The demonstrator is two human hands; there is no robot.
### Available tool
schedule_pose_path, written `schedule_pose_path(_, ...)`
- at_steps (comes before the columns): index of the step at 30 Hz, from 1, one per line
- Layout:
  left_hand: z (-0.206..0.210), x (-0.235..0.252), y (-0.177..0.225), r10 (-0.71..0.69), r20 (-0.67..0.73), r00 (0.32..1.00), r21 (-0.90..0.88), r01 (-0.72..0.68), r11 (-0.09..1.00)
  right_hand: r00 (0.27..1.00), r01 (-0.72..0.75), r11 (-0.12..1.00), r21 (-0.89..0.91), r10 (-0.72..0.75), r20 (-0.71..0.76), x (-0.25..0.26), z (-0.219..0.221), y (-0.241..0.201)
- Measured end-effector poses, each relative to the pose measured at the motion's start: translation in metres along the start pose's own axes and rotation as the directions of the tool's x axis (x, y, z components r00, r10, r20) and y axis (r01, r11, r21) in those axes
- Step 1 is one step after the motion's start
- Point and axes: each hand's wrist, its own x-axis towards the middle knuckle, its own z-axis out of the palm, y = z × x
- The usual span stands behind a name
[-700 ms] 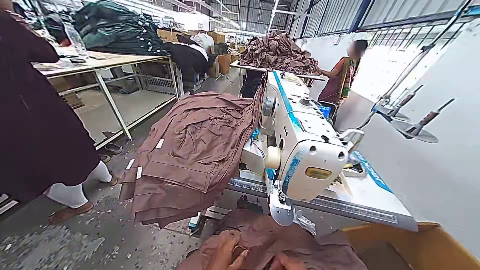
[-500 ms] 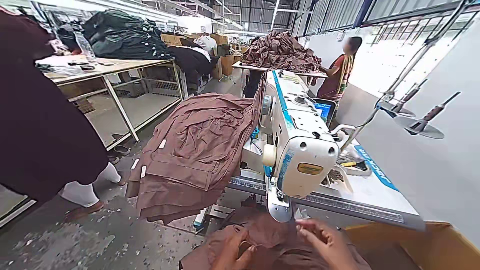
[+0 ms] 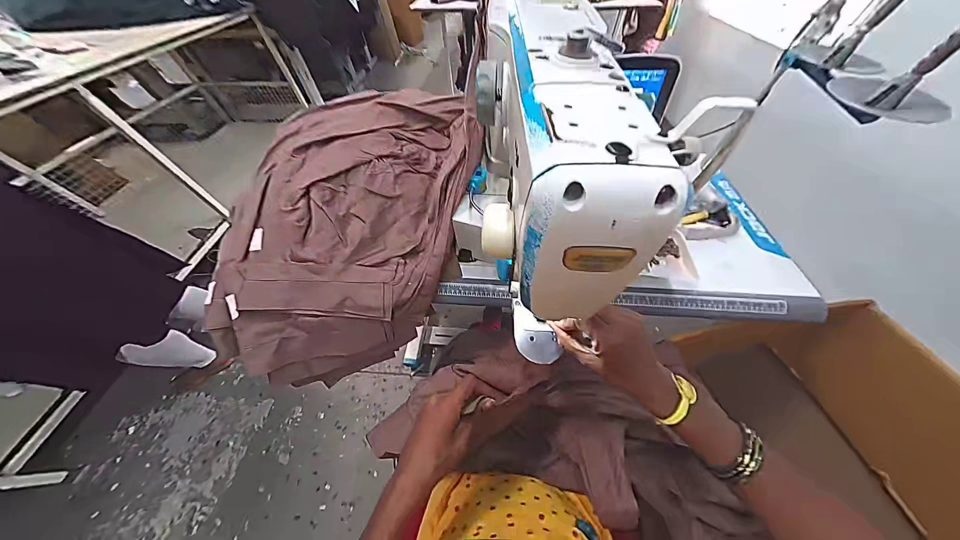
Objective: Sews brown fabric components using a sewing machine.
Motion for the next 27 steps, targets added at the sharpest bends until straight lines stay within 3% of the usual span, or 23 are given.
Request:
schedule_pose_path(3,0.001,0.002,0.001,0.034,0.013,0.999,-0.002,-0.034,0.999,0.984,0.177,0.982,-0.063,-0.174,0.044,0.005,-0.001,-0.009)
schedule_pose_path(6,0.003,0.009,0.008,0.091,0.036,0.995,0.018,-0.092,0.996,0.985,0.156,0.975,-0.158,-0.142,0.098,0.014,0.005,-0.012)
schedule_pose_path(8,0.005,0.013,0.018,0.163,0.001,0.987,0.065,-0.163,0.985,0.994,0.040,0.996,-0.079,-0.032,0.108,0.013,0.003,-0.014)
schedule_pose_path(9,0.006,0.014,0.023,0.219,-0.050,0.974,0.098,-0.214,0.972,0.989,-0.073,0.996,0.056,0.065,0.134,0.008,0.000,-0.018)
schedule_pose_path(11,0.004,0.020,0.036,0.330,-0.174,0.928,0.136,-0.310,0.941,0.933,-0.325,0.849,0.416,0.218,0.285,-0.001,-0.009,-0.031)
schedule_pose_path(13,-0.006,0.029,0.048,0.366,-0.266,0.892,0.135,-0.341,0.930,0.860,-0.477,0.657,0.584,0.210,0.466,-0.009,-0.017,-0.044)
schedule_pose_path(16,-0.046,0.048,0.043,0.287,-0.345,0.894,0.134,-0.255,0.957,0.803,-0.571,0.578,0.583,0.243,0.545,-0.012,-0.030,-0.039)
schedule_pose_path(21,-0.109,0.044,-0.012,-0.021,-0.433,0.901,0.126,0.083,0.989,0.728,-0.673,0.639,0.372,0.483,0.486,-0.051,-0.089,0.046)
schedule_pose_path(24,-0.112,0.031,-0.022,-0.105,-0.402,0.910,0.045,0.134,0.990,0.613,-0.779,0.579,0.240,0.625,0.484,-0.096,-0.137,0.103)
schedule_pose_path(27,-0.094,0.039,-0.015,-0.120,-0.363,0.924,0.007,0.131,0.991,0.523,-0.852,0.468,0.232,0.752,0.402,-0.131,-0.170,0.140)
